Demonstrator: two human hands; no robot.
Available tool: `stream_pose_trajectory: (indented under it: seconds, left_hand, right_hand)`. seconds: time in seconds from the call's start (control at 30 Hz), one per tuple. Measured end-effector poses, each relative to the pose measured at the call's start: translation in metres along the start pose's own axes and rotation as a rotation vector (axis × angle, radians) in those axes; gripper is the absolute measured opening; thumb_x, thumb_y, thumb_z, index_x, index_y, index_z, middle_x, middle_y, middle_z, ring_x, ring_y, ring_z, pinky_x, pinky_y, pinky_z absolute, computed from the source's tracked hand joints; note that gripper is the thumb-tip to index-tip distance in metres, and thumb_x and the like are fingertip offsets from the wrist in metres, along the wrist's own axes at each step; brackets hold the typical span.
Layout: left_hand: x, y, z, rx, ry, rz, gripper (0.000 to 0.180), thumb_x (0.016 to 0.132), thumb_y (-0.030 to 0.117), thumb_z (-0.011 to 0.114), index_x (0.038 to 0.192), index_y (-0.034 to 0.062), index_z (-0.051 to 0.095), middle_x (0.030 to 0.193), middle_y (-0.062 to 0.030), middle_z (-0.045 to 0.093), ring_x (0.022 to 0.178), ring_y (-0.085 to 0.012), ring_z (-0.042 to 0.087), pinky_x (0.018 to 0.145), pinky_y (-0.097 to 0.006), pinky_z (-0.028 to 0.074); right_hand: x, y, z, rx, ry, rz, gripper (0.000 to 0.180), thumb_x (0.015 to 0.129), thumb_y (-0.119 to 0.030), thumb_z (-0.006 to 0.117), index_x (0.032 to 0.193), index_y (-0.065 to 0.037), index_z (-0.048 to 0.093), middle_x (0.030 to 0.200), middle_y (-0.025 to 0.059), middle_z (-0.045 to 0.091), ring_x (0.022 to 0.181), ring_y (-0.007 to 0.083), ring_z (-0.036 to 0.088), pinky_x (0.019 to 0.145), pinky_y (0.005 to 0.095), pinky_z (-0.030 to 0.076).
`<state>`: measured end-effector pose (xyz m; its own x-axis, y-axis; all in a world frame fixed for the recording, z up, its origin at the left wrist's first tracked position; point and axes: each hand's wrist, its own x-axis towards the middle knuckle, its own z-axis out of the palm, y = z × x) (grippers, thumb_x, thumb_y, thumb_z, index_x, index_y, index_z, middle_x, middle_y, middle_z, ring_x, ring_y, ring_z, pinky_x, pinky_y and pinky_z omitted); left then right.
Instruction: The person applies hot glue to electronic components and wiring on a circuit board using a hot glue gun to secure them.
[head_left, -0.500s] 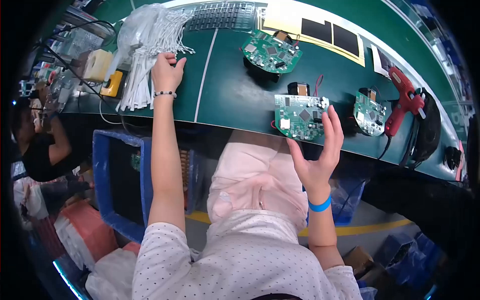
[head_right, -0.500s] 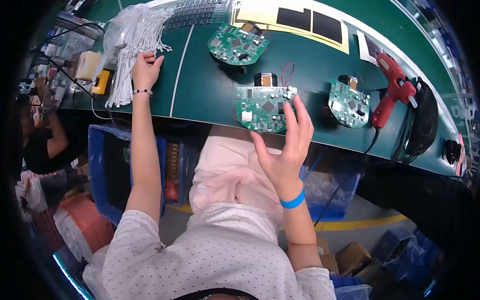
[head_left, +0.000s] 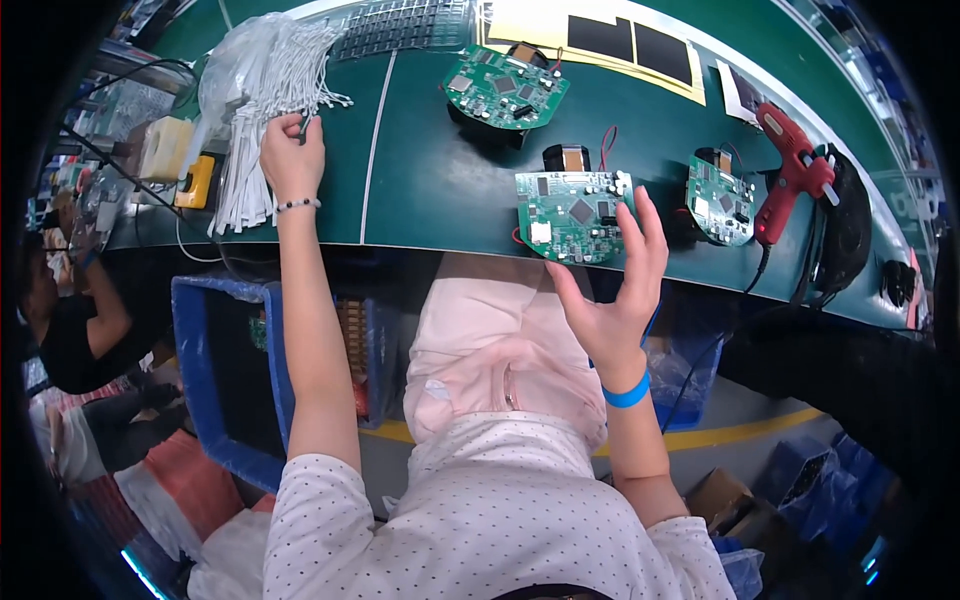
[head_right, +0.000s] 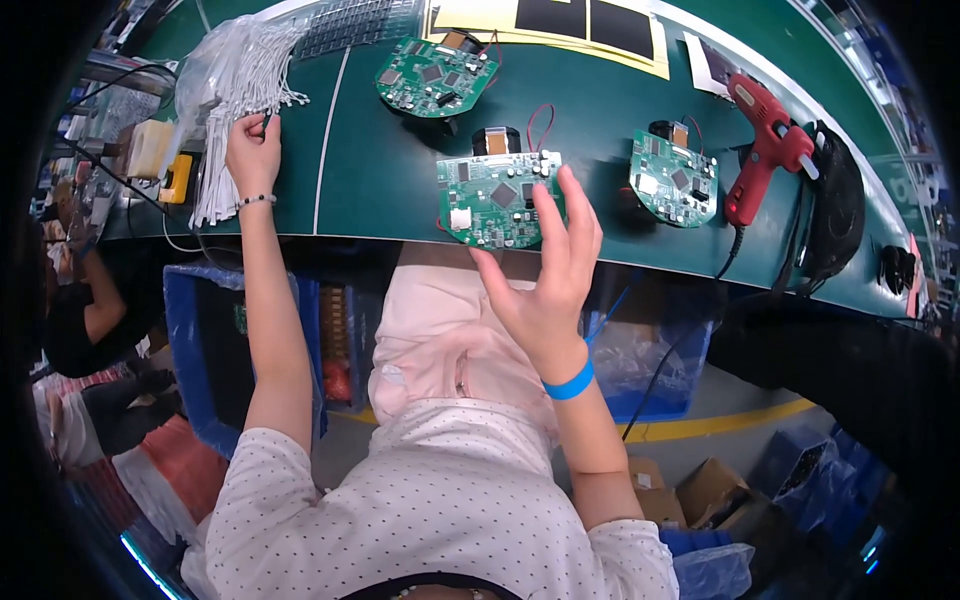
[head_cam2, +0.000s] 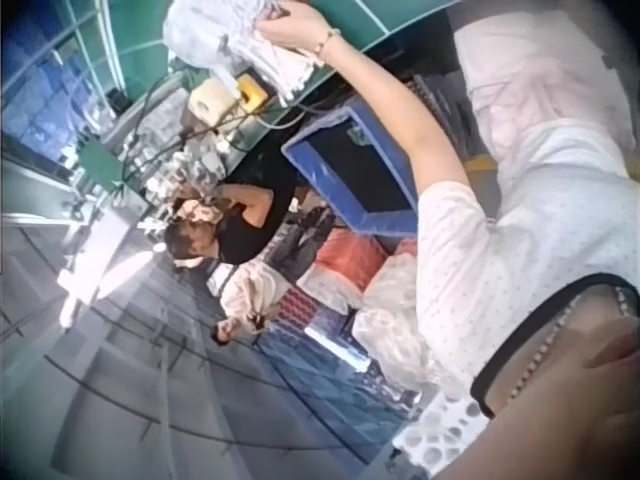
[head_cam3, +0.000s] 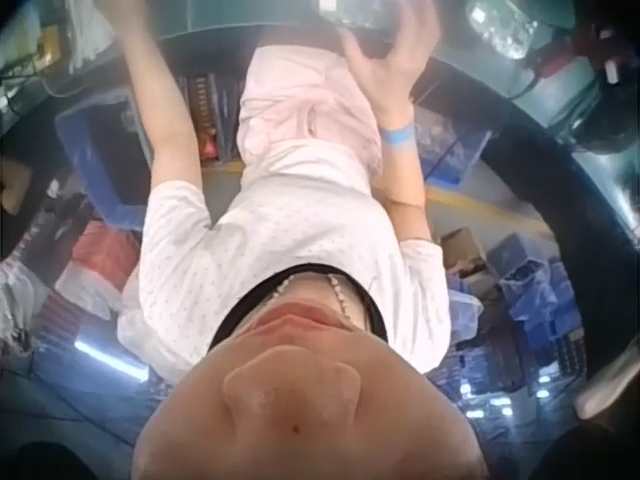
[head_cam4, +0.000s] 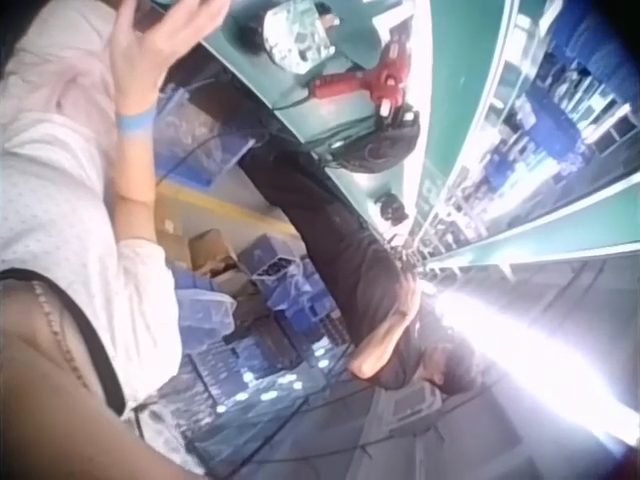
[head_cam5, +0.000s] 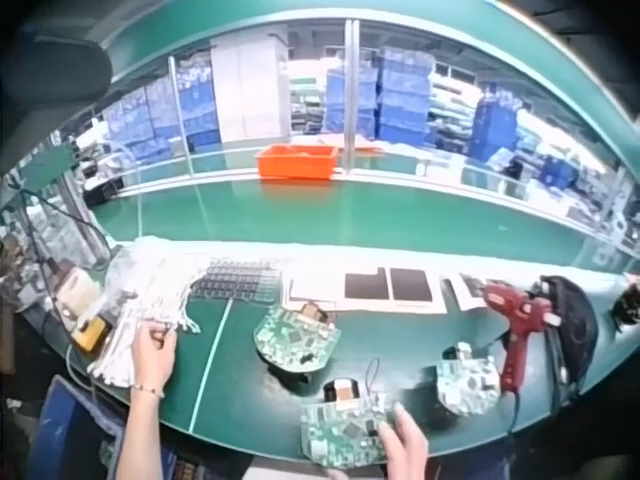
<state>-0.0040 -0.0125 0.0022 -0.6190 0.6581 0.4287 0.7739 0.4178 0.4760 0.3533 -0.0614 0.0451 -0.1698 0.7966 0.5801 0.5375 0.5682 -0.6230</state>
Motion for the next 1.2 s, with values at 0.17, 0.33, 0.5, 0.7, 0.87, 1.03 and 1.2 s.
stream_pose_trajectory:
  seconds: [0.17,0.33,0.5,0.7,0.87,1.03,1.2]
  left_hand:
    - [-0.078,0.097,-0.03,-0.775,-0.255,-0.062,0.029,0.073,0.017,0.071,0.094,0.0022,0.059,0.085,-0.0063,0.06,0.079,-0.0131,0.056,0.069,-0.03,0.046]
    - [-0.147,0.152,-0.044,-0.966,-0.613,0.246,0.09,0.058,0.03,0.083,0.129,0.0006,0.035,0.12,-0.0133,0.048,0.108,-0.0223,0.05,0.084,-0.034,0.044]
    - [-0.173,0.16,-0.027,-1.191,-0.652,0.025,0.112,0.056,0.026,0.085,0.137,0.0004,0.014,0.132,-0.0174,0.035,0.117,-0.0255,0.042,0.096,-0.035,0.038]
    - [-0.181,0.161,-0.019,-1.163,-0.567,0.181,0.108,0.057,0.003,0.079,0.138,0.0029,0.007,0.141,-0.0198,0.021,0.122,-0.0277,0.037,0.1,-0.036,0.035]
    - [-0.182,0.164,-0.012,-1.202,-0.555,0.082,0.102,0.058,-0.005,0.074,0.138,0.0044,0.01,0.139,-0.0185,0.025,0.12,-0.0258,0.04,0.097,-0.034,0.038]
    - [-0.176,0.165,-0.014,-1.138,-0.668,-0.028,0.098,0.058,-0.004,0.076,0.136,0.0029,0.018,0.121,-0.0135,0.047,0.105,-0.0199,0.053,0.088,-0.031,0.045]
    - [-0.165,0.167,-0.012,-1.097,-0.705,-0.006,0.094,0.057,-0.002,0.077,0.135,0.0021,0.024,0.107,-0.0113,0.058,0.095,-0.0176,0.059,0.081,-0.03,0.049]
  right_hand:
    - [0.001,0.007,-0.003,-0.017,-0.017,-0.014,0.063,0.059,-0.009,0.077,0.115,0.0,0.05,0.127,0.019,0.043,0.112,0.0361,0.043,0.092,0.0424,0.036]
    - [0.0,0.003,-0.013,-0.076,-0.04,-0.02,0.064,0.058,-0.012,0.078,0.115,0.001,0.052,0.126,0.0196,0.044,0.112,0.0368,0.045,0.092,0.0425,0.037]
    - [0.031,0.012,-0.077,-0.236,0.132,-0.091,0.065,0.058,-0.015,0.081,0.114,0.001,0.052,0.126,0.0213,0.044,0.115,0.0338,0.046,0.094,0.0373,0.04]
    - [0.081,0.117,-0.173,-0.13,0.501,0.261,0.06,0.064,-0.015,0.079,0.115,0.0,0.051,0.116,0.0129,0.053,0.103,0.0197,0.051,0.082,0.0325,0.044]
    - [0.08,0.199,-0.144,0.084,0.083,0.579,0.048,0.07,-0.013,0.076,0.111,0.0,0.054,0.101,0.0066,0.059,0.088,0.0132,0.056,0.074,0.0254,0.045]
    - [0.097,0.205,-0.134,0.242,0.013,0.668,0.034,0.072,0.0,0.062,0.105,-0.001,0.054,0.102,0.0061,0.062,0.075,0.0113,0.059,0.056,0.024,0.048]
    - [0.092,0.197,-0.144,0.431,0.093,0.698,0.032,0.071,0.003,0.059,0.102,-0.001,0.055,0.101,0.0076,0.063,0.062,0.0106,0.057,0.052,0.0247,0.048]
